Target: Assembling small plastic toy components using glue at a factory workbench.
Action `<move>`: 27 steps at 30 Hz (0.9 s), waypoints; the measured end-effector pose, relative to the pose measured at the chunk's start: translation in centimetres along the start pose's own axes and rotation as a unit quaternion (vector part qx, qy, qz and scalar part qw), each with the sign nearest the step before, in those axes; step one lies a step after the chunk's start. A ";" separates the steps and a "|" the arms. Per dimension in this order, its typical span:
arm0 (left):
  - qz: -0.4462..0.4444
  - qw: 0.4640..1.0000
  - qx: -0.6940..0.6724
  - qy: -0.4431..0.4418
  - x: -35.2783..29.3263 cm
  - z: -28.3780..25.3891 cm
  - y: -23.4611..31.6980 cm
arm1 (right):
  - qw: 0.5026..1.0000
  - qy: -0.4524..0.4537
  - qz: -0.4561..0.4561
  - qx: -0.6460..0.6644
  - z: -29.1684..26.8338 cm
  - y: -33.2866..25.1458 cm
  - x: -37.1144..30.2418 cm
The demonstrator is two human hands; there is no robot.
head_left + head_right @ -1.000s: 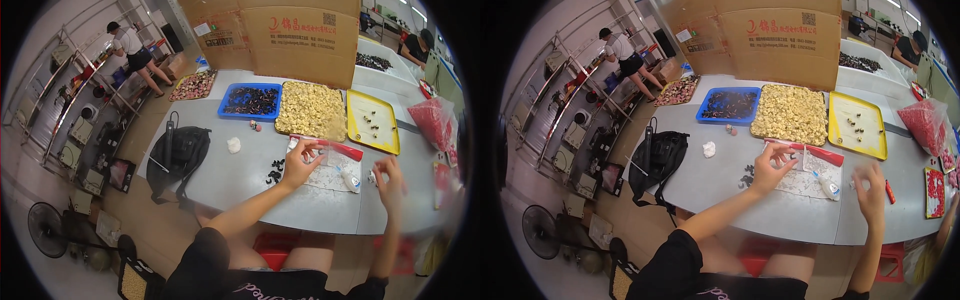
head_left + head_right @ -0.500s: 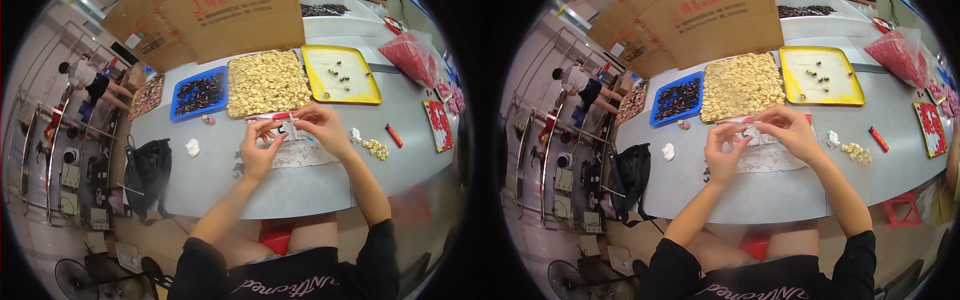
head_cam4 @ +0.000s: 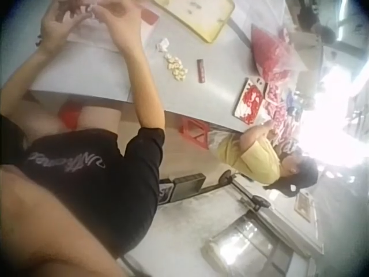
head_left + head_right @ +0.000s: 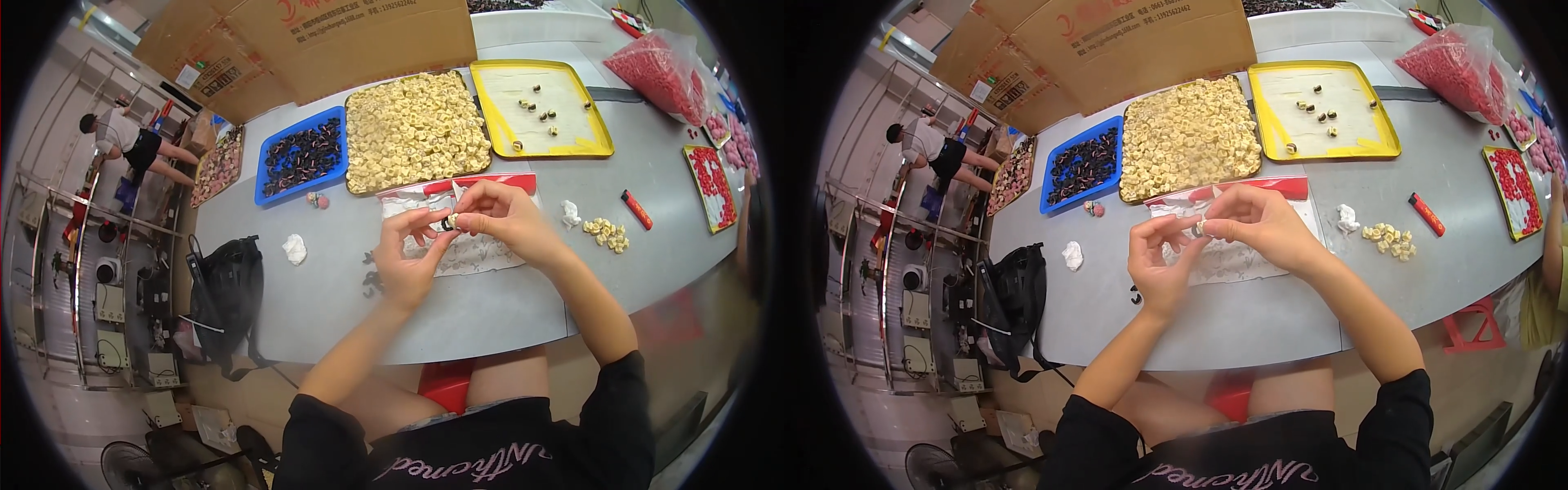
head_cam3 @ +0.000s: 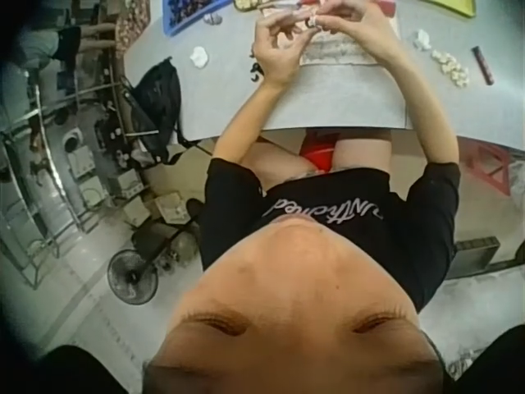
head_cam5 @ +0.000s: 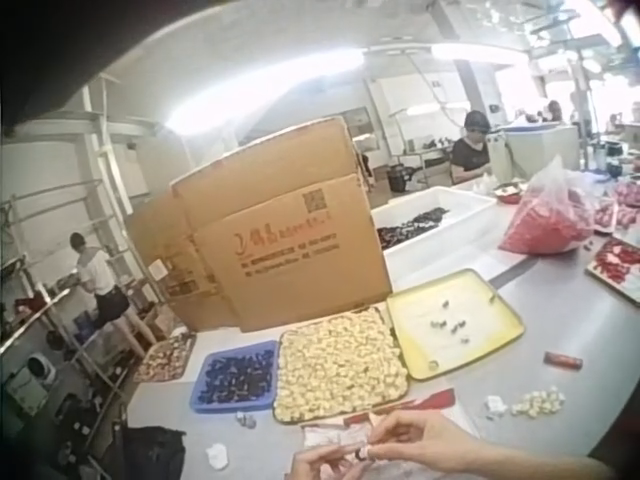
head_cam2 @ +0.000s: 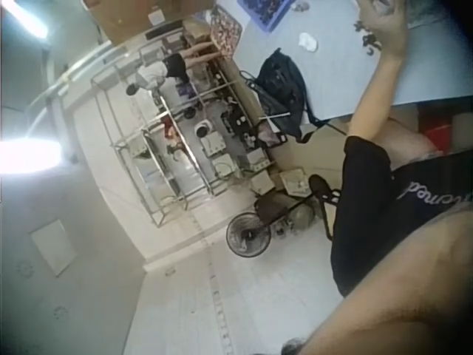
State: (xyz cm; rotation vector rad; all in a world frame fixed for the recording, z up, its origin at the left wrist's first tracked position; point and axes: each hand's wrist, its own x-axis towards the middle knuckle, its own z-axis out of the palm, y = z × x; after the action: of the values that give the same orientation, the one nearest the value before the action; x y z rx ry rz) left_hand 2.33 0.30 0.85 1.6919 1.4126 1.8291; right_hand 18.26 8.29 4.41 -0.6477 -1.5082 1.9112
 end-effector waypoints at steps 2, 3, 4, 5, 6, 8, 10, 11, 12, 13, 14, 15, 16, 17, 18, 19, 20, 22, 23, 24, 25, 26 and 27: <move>0.001 1.000 -0.005 0.002 0.0 0.1 0.0 | 1.000 -0.006 0.018 0.003 0.0 -0.1 0.0; 0.005 1.000 -0.008 0.001 0.0 0.1 0.1 | 0.999 -0.015 0.016 0.026 -0.1 0.1 0.0; 0.009 1.000 -0.013 0.000 0.0 0.2 0.1 | 0.998 -0.022 0.014 0.049 -0.1 0.3 0.0; 0.009 1.000 -0.015 0.002 -0.1 0.2 0.1 | 0.999 -0.022 0.014 0.046 -0.1 0.4 0.0; 0.015 1.000 -0.024 0.006 -0.1 0.3 0.1 | 0.997 -0.032 0.018 0.071 -0.1 0.4 -0.1; 0.019 0.999 -0.033 0.021 -0.4 0.5 -0.2 | 0.995 -0.048 0.033 0.076 -0.3 0.6 -0.2; 0.013 0.999 -0.020 0.035 -0.7 0.0 -0.1 | 0.994 -0.071 0.061 0.063 0.2 0.9 -0.1; 0.017 0.999 -0.015 0.026 -0.7 -0.1 0.2 | 0.991 -0.085 0.087 0.063 0.5 0.1 -0.4; 0.022 1.000 -0.011 0.018 -0.8 -0.3 0.4 | 0.986 -0.113 0.084 0.089 0.7 0.3 -0.3; 0.033 0.999 -0.017 0.010 -0.8 -0.2 0.4 | 0.984 -0.124 0.080 0.102 0.5 0.4 -0.5; 0.035 0.999 -0.018 0.006 -0.8 -0.3 0.5 | 0.980 -0.140 0.076 0.118 0.5 0.6 -0.5; 0.036 0.999 -0.018 0.003 -0.9 -0.2 0.7 | 0.978 -0.148 0.077 0.128 0.2 0.8 -0.6; 0.043 0.999 -0.023 0.002 -0.9 -0.4 0.5 | 0.979 -0.146 0.076 0.121 0.4 0.8 -0.6; 0.046 0.999 -0.027 0.004 -1.0 -0.4 0.6 | 0.978 -0.151 0.069 0.130 0.5 0.8 -0.6; 0.042 0.999 -0.023 0.002 -1.0 -0.4 0.6 | 0.976 -0.155 0.062 0.140 0.6 0.9 -0.6; 0.036 0.999 -0.016 0.001 -1.0 -0.4 0.7 | 0.974 -0.156 0.068 0.150 0.6 1.0 -0.6; 0.036 0.999 -0.017 0.003 -1.0 -0.4 0.7 | 0.974 -0.157 0.068 0.149 0.6 1.1 -0.6; 0.039 0.999 -0.006 -0.008 -1.0 -0.4 0.6 | 0.973 -0.163 0.056 0.152 0.6 1.2 -0.5; 0.037 0.999 -0.003 -0.007 -0.9 -0.4 0.7 | 0.972 -0.165 0.058 0.154 0.6 1.3 -0.5; 0.046 0.999 -0.004 -0.013 -0.8 -0.3 0.8 | 0.975 -0.168 0.044 0.140 0.4 1.4 -0.5; 0.054 0.998 -0.003 -0.019 -0.7 -0.4 0.9 | 0.976 -0.173 0.029 0.129 0.5 1.5 -0.4; 0.057 0.998 -0.006 -0.022 -0.6 -0.4 0.8 | 0.975 -0.171 0.028 0.137 0.5 1.4 -0.5; 0.058 0.998 -0.006 -0.021 -0.6 -0.3 0.9 | 0.976 -0.169 0.028 0.132 0.4 1.4 -0.5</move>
State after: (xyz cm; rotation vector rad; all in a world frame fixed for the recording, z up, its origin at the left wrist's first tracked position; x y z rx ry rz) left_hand 2.57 -0.74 1.17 1.8298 1.3088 1.8469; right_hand 18.11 7.43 3.11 -0.2555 -1.4031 2.3035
